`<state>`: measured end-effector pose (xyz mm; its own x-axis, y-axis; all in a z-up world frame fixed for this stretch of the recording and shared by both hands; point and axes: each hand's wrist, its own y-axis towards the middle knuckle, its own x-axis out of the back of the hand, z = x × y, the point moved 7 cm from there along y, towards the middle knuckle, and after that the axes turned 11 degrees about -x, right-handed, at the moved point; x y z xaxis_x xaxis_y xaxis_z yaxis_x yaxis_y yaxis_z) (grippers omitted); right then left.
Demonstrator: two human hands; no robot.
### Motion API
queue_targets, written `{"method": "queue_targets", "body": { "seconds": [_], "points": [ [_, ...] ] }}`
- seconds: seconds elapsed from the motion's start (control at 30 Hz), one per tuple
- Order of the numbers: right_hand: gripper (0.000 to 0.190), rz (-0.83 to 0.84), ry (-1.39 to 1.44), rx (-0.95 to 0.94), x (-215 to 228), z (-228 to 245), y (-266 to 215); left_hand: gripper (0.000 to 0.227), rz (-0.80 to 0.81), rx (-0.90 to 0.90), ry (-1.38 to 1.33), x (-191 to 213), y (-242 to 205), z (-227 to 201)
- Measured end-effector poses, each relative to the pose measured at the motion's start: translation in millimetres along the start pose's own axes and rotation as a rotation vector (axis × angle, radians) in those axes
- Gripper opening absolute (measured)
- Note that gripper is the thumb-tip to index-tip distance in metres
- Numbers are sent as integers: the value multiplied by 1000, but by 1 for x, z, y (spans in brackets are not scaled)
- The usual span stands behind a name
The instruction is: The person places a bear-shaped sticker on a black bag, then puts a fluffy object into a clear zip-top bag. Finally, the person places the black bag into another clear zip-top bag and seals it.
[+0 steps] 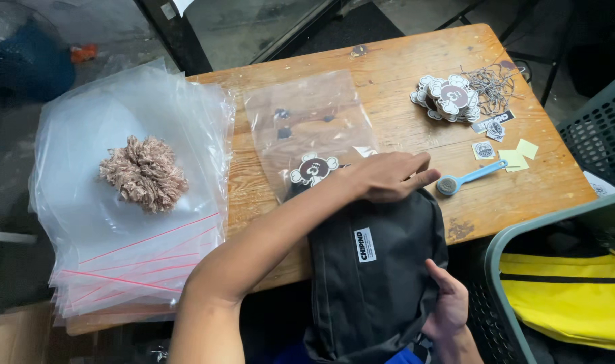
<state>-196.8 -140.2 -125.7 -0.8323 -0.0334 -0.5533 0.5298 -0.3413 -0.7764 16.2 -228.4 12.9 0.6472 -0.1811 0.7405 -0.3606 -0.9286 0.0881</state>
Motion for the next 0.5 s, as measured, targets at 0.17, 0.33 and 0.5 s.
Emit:
{"method": "queue_targets", "body": {
  "seconds": [0.17, 0.33, 0.5],
  "points": [
    [53, 504, 66, -31, -1, -2, 6, 70, -75, -28, -112, 0, 3, -3],
    [43, 385, -76, -49, -18, 17, 2, 60, -152, -94, -150, -5, -7, -1],
    [20, -116, -377, 97, -60, 46, -14, 60, -262, -198, -105, -5, -15, -2]
  ]
}}
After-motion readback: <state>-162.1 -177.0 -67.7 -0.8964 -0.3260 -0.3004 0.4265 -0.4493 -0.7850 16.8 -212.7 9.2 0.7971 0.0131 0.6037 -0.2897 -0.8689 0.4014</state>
